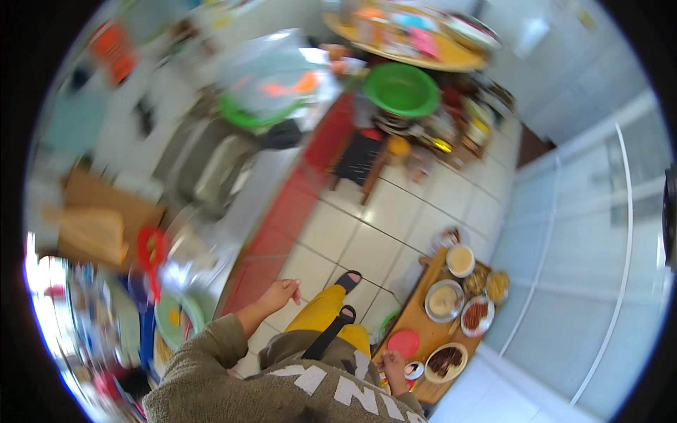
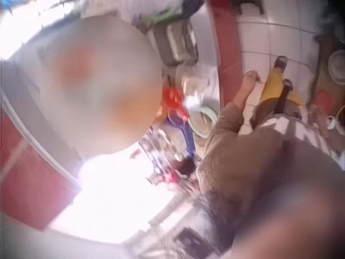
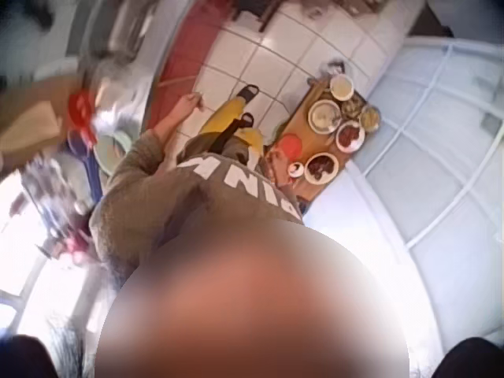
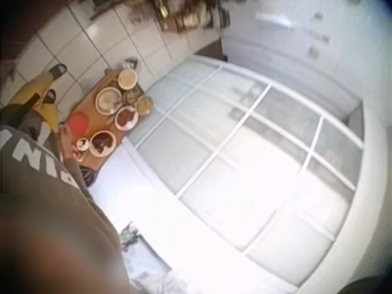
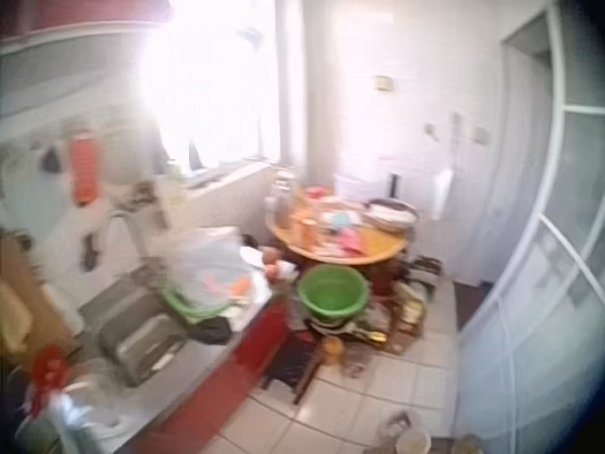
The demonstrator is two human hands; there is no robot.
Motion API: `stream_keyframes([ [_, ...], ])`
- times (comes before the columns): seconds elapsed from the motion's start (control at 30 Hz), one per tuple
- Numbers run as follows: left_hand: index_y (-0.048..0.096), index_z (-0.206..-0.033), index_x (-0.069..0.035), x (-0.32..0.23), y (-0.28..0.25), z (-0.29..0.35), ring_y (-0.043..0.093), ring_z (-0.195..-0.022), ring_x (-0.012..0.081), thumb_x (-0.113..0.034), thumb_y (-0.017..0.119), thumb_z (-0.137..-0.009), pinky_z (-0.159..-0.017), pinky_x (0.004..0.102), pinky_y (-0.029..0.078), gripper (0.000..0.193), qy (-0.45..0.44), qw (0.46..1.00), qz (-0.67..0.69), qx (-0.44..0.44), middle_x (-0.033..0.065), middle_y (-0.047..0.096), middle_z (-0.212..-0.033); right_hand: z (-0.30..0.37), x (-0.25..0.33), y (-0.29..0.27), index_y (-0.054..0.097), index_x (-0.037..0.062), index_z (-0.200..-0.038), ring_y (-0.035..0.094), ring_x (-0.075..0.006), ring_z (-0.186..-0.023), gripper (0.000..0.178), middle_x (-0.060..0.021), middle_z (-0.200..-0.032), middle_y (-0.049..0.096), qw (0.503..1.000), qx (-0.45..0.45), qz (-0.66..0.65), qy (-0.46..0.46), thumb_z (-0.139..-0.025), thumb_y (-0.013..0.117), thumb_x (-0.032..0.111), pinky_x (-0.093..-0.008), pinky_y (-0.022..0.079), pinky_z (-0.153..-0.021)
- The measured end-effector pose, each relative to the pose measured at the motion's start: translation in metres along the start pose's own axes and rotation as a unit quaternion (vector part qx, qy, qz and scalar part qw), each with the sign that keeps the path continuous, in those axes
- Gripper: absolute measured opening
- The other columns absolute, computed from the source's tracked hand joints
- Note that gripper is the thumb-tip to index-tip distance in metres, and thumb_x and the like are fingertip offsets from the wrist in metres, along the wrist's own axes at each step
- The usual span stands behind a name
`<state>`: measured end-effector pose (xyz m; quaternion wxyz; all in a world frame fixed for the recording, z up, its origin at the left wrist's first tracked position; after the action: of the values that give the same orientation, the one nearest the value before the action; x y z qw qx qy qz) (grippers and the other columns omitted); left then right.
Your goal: The person assembles a wrap by placing fried items, shredded vegetables, and scrambled eggs onto a flatbread using chopsticks, then folds it and places it on a table with other dishes. They also move sliced potatoes and a container lid around the kitchen counter.
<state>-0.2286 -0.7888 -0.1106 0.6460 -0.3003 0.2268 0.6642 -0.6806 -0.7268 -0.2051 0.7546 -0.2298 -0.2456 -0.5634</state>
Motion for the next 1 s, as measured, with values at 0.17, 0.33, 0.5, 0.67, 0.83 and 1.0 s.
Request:
stream_keyframes([
  [0.17,0.062,-0.084,-0.002,0.086,-0.015,0.164,0.061,-0.073,0.0119,-0.034,0.051,-0.103,-0.073,0.0286,0.047,0.038,0.036,0.978,0.113,-0.169,0.0043,0.065,-0.073,-0.064,0.128,0.047,0.056,0.0054,-0.087,0.06,-0.0137,-0.055,0.019,-0.006,-0.067,0.063,0.976,0.157,0.101,-0.116,-0.1,0.056,0.019,-0.0268,0.05,-0.051],
  [0.33,0.056,-0.122,-0.002,0.265,0.019,0.287,0.066,-0.083,0.015,-0.022,0.052,-0.102,-0.08,0.0298,0.054,0.028,0.006,0.871,0.367,-0.326,0.0065,0.067,-0.095,-0.049,0.211,0.19,0.059,0.0033,-0.098,0.064,-0.0148,-0.062,0.012,-0.0077,-0.074,0.066,0.921,0.258,0.242,-0.164,-0.099,0.055,0.015,-0.0275,0.054,-0.058],
  [0.5,0.05,-0.132,-0.005,0.381,0.006,0.384,0.065,-0.092,0.0152,-0.019,0.056,-0.099,-0.08,0.0285,0.053,0.036,0.032,0.652,0.59,-0.475,0.007,0.066,-0.11,0.073,0.168,0.403,0.061,0.0017,-0.113,0.069,-0.0166,-0.078,0.02,-0.0121,-0.091,0.07,0.799,0.485,0.322,-0.153,-0.097,0.058,0.013,-0.0283,0.058,-0.069],
  [0.67,0.038,-0.141,-0.006,0.498,-0.037,0.448,0.058,-0.115,0.0235,-0.02,0.059,-0.097,-0.095,0.0392,0.048,0.051,0.046,0.476,0.654,-0.586,0.0112,0.055,-0.131,0.199,0.034,0.526,0.054,0.0016,-0.128,0.064,-0.0171,-0.101,0.036,-0.0121,-0.115,0.065,0.697,0.611,0.37,-0.066,-0.095,0.062,0.012,-0.0307,0.053,-0.086],
  [0.83,0.038,-0.141,-0.006,0.562,-0.091,0.466,0.045,-0.131,0.0271,-0.023,0.063,-0.094,-0.107,0.0485,0.037,0.056,0.112,0.423,0.708,-0.555,0.0101,0.049,-0.139,0.24,-0.062,0.598,0.037,0.0004,-0.144,0.054,-0.0183,-0.122,0.055,-0.015,-0.133,0.055,0.812,0.509,0.284,0.02,-0.095,0.061,0.008,-0.0343,0.048,-0.098],
  [1.0,0.052,-0.125,-0.009,0.56,-0.113,0.457,0.055,-0.114,0.0173,-0.032,0.067,-0.093,-0.096,0.0388,0.043,0.042,0.093,0.525,0.73,-0.428,0.0052,0.061,-0.118,0.228,-0.084,0.628,0.047,0.0059,-0.133,0.058,-0.016,-0.11,0.046,-0.0054,-0.122,0.06,0.866,0.45,0.216,-0.011,-0.09,0.063,0.005,-0.0337,0.047,-0.094],
])
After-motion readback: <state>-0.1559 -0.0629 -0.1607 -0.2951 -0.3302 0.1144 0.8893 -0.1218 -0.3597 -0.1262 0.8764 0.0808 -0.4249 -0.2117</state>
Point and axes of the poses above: each hand's wrist, its own z-axis away from the middle knuckle, its own y-axis out of the palm, x = y × z, the point moved 8 cm from there along -z, towards the middle knuckle
